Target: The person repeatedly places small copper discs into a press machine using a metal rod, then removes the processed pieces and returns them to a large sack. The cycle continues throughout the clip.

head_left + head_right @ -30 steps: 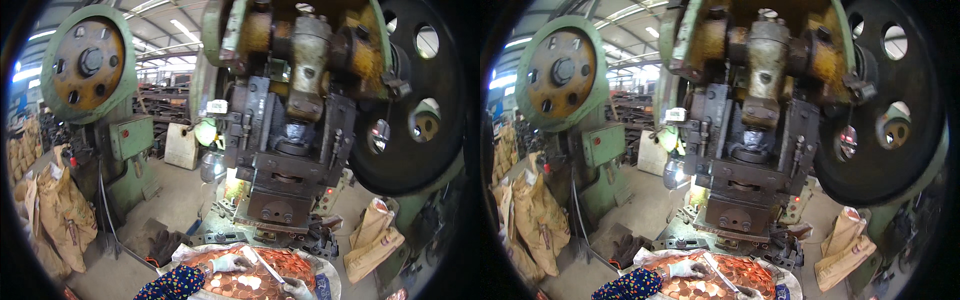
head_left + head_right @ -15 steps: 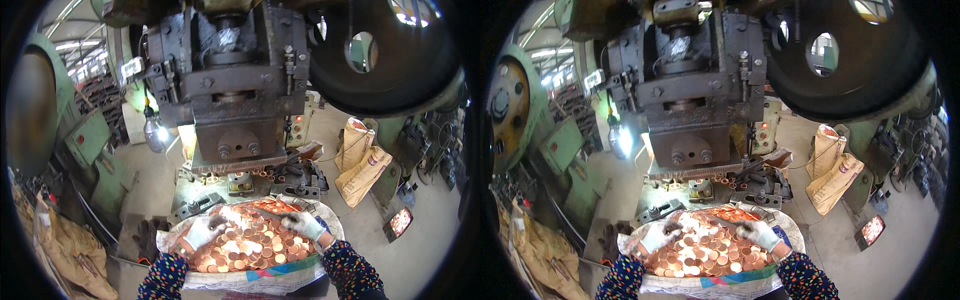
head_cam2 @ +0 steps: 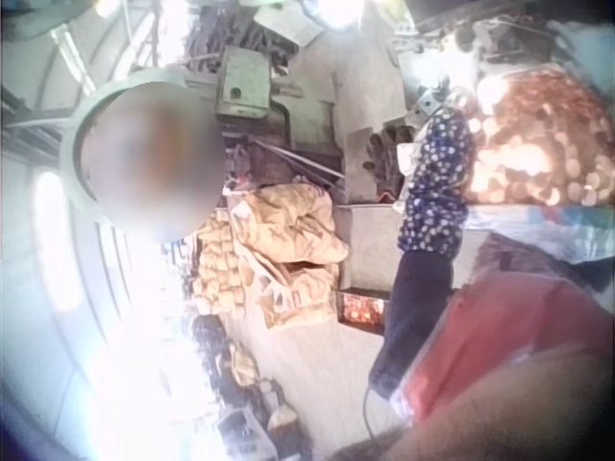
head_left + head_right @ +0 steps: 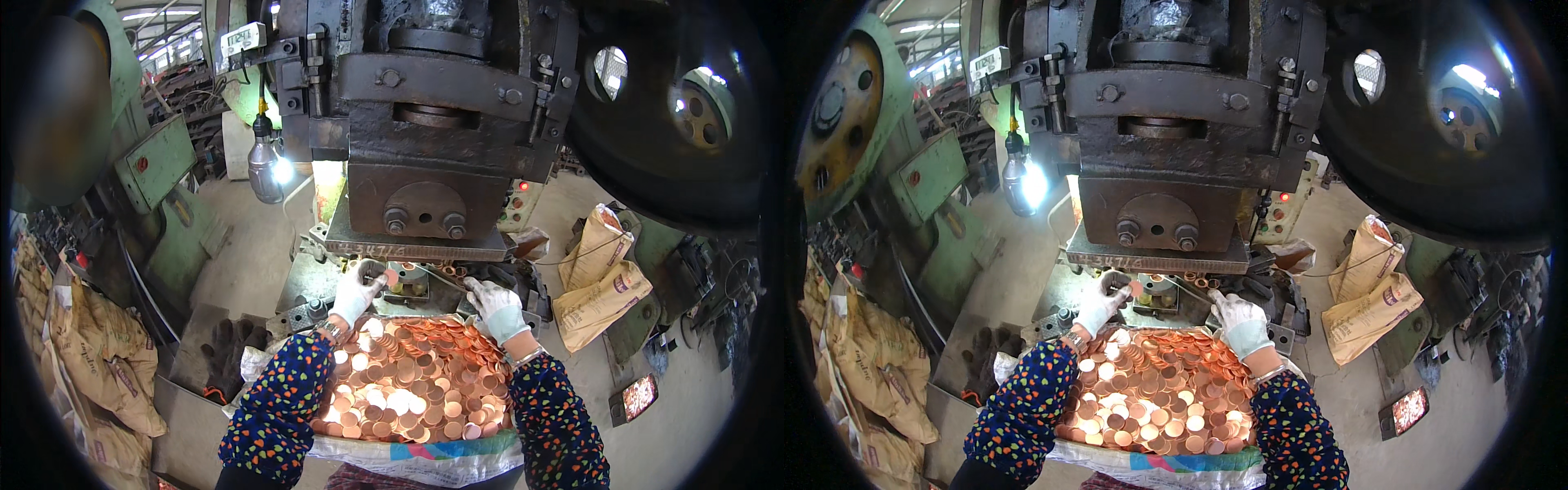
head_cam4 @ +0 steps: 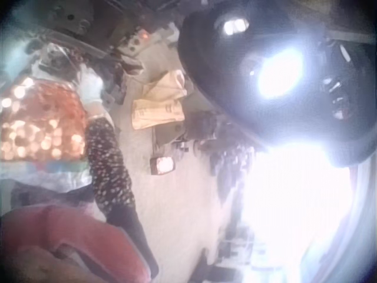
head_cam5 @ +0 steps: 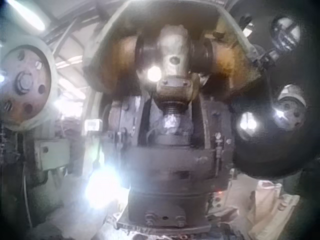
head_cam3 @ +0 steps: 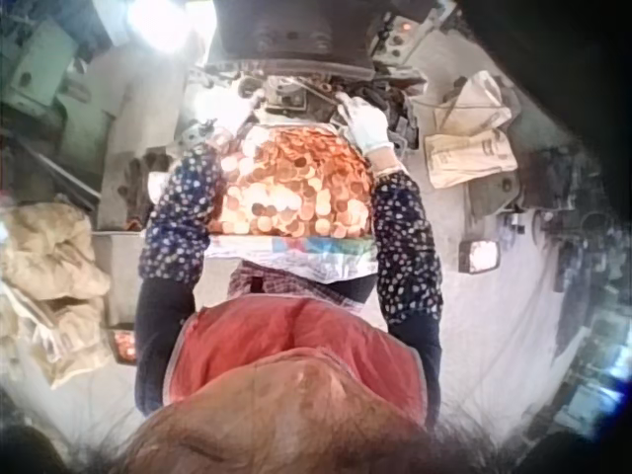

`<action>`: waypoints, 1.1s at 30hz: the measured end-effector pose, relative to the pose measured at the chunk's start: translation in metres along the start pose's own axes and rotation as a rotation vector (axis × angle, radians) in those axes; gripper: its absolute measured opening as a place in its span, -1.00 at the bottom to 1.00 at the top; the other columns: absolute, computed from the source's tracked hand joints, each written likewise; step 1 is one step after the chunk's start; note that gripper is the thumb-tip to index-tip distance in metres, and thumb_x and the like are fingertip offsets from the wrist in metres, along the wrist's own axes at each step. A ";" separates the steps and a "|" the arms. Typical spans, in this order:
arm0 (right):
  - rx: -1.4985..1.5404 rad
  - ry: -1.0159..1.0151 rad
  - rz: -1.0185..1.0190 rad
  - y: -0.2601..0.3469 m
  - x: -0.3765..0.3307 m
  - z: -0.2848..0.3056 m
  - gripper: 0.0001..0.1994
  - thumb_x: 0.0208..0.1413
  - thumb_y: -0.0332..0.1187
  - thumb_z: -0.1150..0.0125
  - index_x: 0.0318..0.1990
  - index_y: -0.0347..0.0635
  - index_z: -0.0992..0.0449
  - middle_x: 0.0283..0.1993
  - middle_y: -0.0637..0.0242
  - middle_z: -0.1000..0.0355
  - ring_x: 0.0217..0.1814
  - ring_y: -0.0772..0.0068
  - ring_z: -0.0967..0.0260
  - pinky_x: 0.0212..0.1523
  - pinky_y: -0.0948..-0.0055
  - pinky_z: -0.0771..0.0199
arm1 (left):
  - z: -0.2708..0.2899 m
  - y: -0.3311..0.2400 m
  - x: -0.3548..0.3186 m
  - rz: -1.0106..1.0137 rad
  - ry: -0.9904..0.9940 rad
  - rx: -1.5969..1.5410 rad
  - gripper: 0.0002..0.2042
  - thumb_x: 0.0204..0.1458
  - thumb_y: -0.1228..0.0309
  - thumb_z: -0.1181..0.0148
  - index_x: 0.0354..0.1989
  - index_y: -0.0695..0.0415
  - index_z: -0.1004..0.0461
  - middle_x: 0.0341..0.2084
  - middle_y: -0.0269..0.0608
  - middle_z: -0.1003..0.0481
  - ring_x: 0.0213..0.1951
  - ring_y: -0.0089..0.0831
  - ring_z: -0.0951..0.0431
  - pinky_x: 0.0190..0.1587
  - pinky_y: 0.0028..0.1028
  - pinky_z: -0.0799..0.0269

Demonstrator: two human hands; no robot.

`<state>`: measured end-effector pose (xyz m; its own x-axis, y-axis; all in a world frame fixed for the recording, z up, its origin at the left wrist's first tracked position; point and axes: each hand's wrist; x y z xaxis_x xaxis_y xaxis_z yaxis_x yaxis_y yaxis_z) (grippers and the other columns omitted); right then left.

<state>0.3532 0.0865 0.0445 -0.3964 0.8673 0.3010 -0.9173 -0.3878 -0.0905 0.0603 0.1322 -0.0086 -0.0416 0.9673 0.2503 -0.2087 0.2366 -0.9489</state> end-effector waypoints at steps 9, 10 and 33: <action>0.012 0.044 0.055 -0.010 -0.006 -0.003 -0.59 -0.08 -0.30 -0.21 0.00 0.10 -0.37 0.01 0.47 -0.28 -0.05 0.45 -0.38 -0.17 0.44 -0.49 | -0.027 0.023 0.033 0.059 -0.244 0.277 -0.69 -0.05 0.28 -0.26 -0.22 0.25 -0.46 -0.40 -0.17 -0.54 -0.48 -0.51 -0.52 -0.44 -0.53 -0.44; 0.037 0.210 -0.025 -0.008 -0.001 -0.009 -0.53 -0.11 -0.32 -0.23 0.05 0.11 -0.33 0.00 0.46 -0.30 -0.07 0.44 -0.39 -0.18 0.44 -0.49 | -0.030 0.021 0.032 0.021 -0.272 0.314 -0.67 -0.06 0.25 -0.26 -0.22 0.26 -0.47 -0.41 -0.13 -0.55 -0.48 -0.42 -0.53 -0.43 -0.47 -0.45; 0.414 0.081 -0.108 -0.005 -0.023 0.015 -0.65 0.14 -0.15 -0.01 0.04 -0.03 -0.40 -0.20 0.12 -0.47 -0.14 0.10 -0.41 -0.11 0.23 -0.40 | -0.034 -0.034 0.011 -0.399 -0.041 0.961 -0.79 0.02 0.19 -0.07 -0.33 0.01 -0.56 -0.48 -0.15 -0.50 -0.37 -0.17 -0.52 -0.31 -0.27 -0.45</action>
<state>0.3678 0.0642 0.0524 -0.3160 0.9250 0.2112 -0.8674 -0.3718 0.3307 0.0997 0.1381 0.0196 0.1714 0.8268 0.5358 -0.9041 0.3482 -0.2480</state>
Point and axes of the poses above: each hand's wrist, its own x-axis towards the middle knuckle, its own z-axis out of the back of the hand, y = z × x
